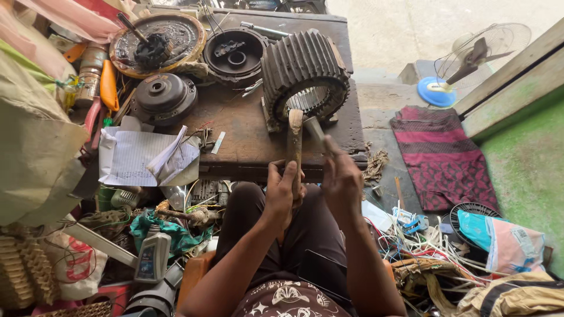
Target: The person disassembles a motor housing, inspects the internal components, and uses a hammer and metal rod to tap and adjust parts within the stator. The person then reassembles the housing and moves to another motor component on the floor.
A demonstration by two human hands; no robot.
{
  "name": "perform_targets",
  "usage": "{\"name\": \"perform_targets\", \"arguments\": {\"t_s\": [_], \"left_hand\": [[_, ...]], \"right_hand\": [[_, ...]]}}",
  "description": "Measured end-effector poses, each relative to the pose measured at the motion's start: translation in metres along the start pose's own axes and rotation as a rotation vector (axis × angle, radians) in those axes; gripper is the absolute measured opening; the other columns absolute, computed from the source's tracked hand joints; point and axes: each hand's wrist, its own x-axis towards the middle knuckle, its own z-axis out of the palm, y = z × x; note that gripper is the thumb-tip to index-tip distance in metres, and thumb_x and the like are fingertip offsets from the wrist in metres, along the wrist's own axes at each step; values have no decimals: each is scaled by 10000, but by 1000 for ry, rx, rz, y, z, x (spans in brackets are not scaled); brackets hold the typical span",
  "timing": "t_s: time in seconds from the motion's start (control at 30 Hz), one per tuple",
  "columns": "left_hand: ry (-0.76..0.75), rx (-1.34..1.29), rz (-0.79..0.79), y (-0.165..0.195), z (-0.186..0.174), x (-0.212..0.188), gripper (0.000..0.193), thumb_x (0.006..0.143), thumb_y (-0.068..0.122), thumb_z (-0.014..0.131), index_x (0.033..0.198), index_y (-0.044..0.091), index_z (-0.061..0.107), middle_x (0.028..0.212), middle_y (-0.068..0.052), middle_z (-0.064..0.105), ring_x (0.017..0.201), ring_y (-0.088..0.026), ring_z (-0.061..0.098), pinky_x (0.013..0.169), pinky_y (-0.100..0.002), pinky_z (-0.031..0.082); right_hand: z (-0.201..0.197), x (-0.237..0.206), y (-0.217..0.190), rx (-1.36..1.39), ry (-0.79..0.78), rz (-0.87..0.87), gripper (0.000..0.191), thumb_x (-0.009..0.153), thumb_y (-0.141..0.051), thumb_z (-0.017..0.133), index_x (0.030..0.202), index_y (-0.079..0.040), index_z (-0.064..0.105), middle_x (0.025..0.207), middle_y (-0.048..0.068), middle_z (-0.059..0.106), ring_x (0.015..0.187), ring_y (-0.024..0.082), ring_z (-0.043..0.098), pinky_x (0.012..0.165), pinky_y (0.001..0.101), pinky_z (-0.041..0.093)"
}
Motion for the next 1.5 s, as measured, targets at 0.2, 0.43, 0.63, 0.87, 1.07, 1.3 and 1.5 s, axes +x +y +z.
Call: {"name": "perform_targets", "arguments": {"t_s": [0.2, 0.43, 0.63, 0.87, 1.07, 1.3, 1.5], "left_hand": [[49, 0, -61, -10, 4, 3, 425, 983, 321, 574, 1231, 41, 373, 1006, -116, 582, 651, -156, 687, 509, -298, 605], [64, 70, 23, -25, 0, 7, 430, 1023, 314, 592, 1253, 24, 373, 944, -120, 533, 596, -136, 590, 413, -288, 465], [19, -122, -13, -30, 8, 9, 419, 1011, 310, 572, 1233, 51, 329, 1018, -139, 544, 629, -157, 622, 480, -309, 540], [42, -129, 16, -63, 39, 16, 380, 1024, 347, 533, 1225, 101, 325, 1032, -91, 519, 596, -119, 564, 437, -286, 470], [56, -138, 1, -82, 36, 14, 408, 1043, 378, 573, 1249, 109, 346, 944, -103, 496, 594, -95, 545, 436, -247, 415], [20, -242, 160, -84, 44, 21, 379, 1026, 378, 561, 1196, 101, 365, 1047, -75, 574, 570, -122, 556, 397, -273, 412], [-35, -335, 73, -91, 65, 24, 331, 1073, 403, 489, 1232, 153, 341, 1029, -64, 577, 587, -121, 550, 426, -257, 402]], "right_hand": [[-49, 13, 13, -73, 53, 30, 415, 1059, -51, 573, 1473, -73, 560, 923, 130, 683, 644, 146, 591, 510, 305, 496], [-15, 29, 13, -437, -62, -220, 532, 1008, -5, 608, 1527, -99, 537, 1020, 135, 698, 595, 142, 610, 477, 294, 501], [-48, 35, 4, -523, 9, -331, 425, 978, -134, 713, 1399, -142, 650, 933, 88, 710, 543, 205, 569, 488, 373, 437], [-96, 75, 14, -422, 294, -755, 258, 1150, -102, 654, 1404, -92, 611, 1057, 76, 689, 803, 203, 670, 644, 344, 478], [-49, 76, 56, -253, 62, -553, 305, 1021, -66, 640, 1312, -133, 700, 826, 30, 640, 528, 143, 491, 475, 329, 385], [-86, 81, 43, -733, -32, -698, 364, 992, -93, 720, 1343, -189, 720, 775, 5, 550, 541, 150, 482, 504, 342, 383], [-116, 111, 28, -714, 224, -995, 181, 1092, -104, 710, 1264, -155, 691, 856, 5, 614, 641, 128, 542, 562, 325, 401]]}}
